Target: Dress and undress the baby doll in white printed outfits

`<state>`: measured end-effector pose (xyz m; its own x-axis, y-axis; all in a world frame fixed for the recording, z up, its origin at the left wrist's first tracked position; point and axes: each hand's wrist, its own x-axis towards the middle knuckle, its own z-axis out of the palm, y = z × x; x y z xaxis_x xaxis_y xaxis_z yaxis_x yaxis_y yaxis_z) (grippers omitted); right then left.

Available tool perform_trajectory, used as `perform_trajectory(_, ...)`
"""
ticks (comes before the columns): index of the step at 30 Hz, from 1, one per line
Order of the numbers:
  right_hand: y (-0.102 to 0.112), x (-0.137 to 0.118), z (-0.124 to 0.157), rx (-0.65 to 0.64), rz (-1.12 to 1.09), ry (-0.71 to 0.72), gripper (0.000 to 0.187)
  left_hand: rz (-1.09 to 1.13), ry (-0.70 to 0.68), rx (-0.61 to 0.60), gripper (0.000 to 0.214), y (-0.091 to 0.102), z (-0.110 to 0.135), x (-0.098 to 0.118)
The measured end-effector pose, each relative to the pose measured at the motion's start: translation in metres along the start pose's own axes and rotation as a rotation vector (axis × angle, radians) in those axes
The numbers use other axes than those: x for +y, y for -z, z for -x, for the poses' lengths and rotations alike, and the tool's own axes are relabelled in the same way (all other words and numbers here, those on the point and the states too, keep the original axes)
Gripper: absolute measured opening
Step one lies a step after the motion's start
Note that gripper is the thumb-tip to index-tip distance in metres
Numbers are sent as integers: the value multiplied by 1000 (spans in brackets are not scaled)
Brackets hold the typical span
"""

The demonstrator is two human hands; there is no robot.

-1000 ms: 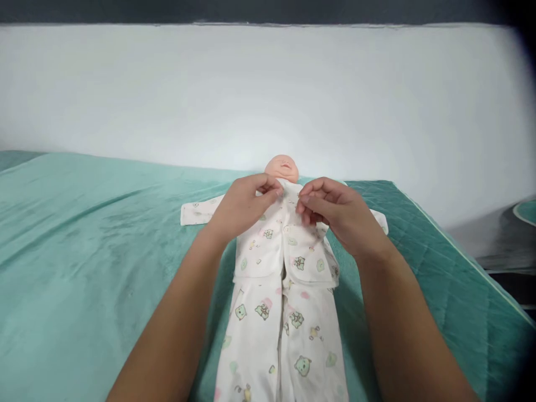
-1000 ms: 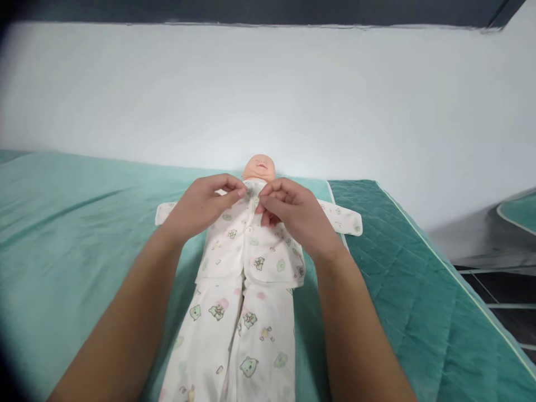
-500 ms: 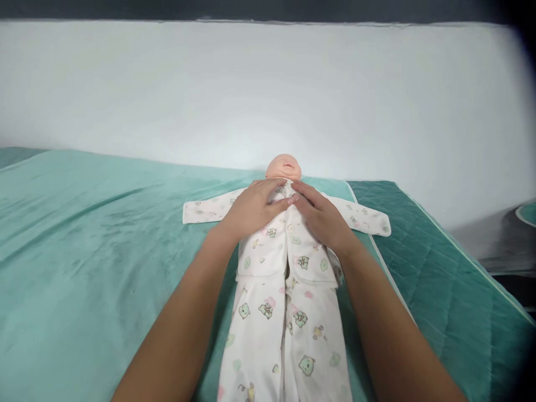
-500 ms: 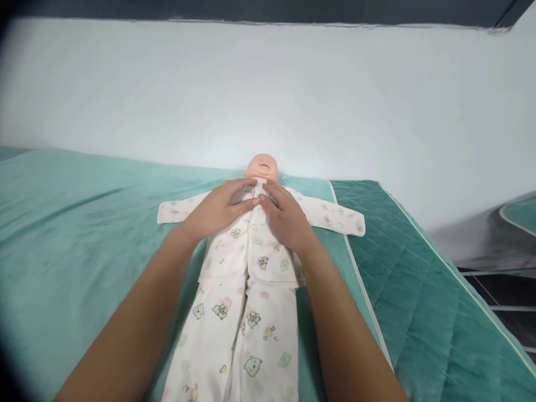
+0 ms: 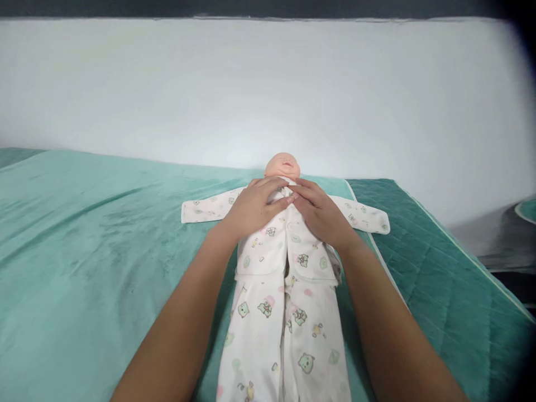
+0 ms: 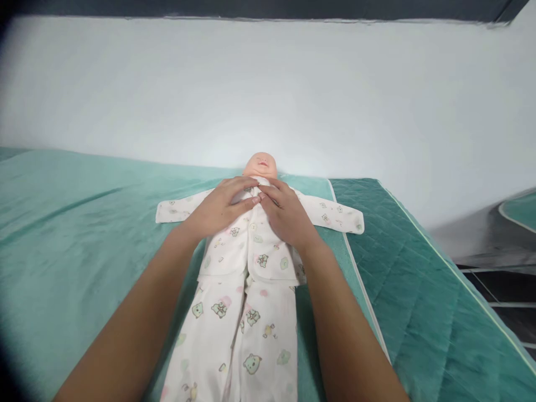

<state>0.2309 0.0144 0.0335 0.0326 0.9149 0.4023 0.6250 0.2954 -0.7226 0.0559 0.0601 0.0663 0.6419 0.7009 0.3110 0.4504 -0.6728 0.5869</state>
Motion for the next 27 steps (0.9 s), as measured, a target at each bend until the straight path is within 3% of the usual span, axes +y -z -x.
perform_trajectory(5, 1, 3, 2, 29, -106, -19, 34, -2, -41, -13, 42, 1, 1, -3)
perform_trajectory(9, 11, 8, 2, 197, -217, -147, 36, 5, -50, 3, 41, 2, 2, -5)
perform_trajectory(15, 14, 3, 16, 457, -256, -155, 28, 35, -109, 150, 31, -5, 7, 16)
perform_trajectory(18, 3, 0, 59, 499, -211, -168, 27, 69, -74, 282, 27, -13, 42, 22)
perform_trajectory(21, -6, 3, 119, 417, -128, -198, 36, 118, 109, 473, 25, -24, 101, 11)
perform_trajectory(24, -9, 5, 164, 337, 13, -233, 40, 102, 397, 545, 22, -36, 153, -7)
perform_trajectory(27, -9, 0, 176, 282, 157, -253, 37, 5, 450, 489, 29, -43, 174, -15)
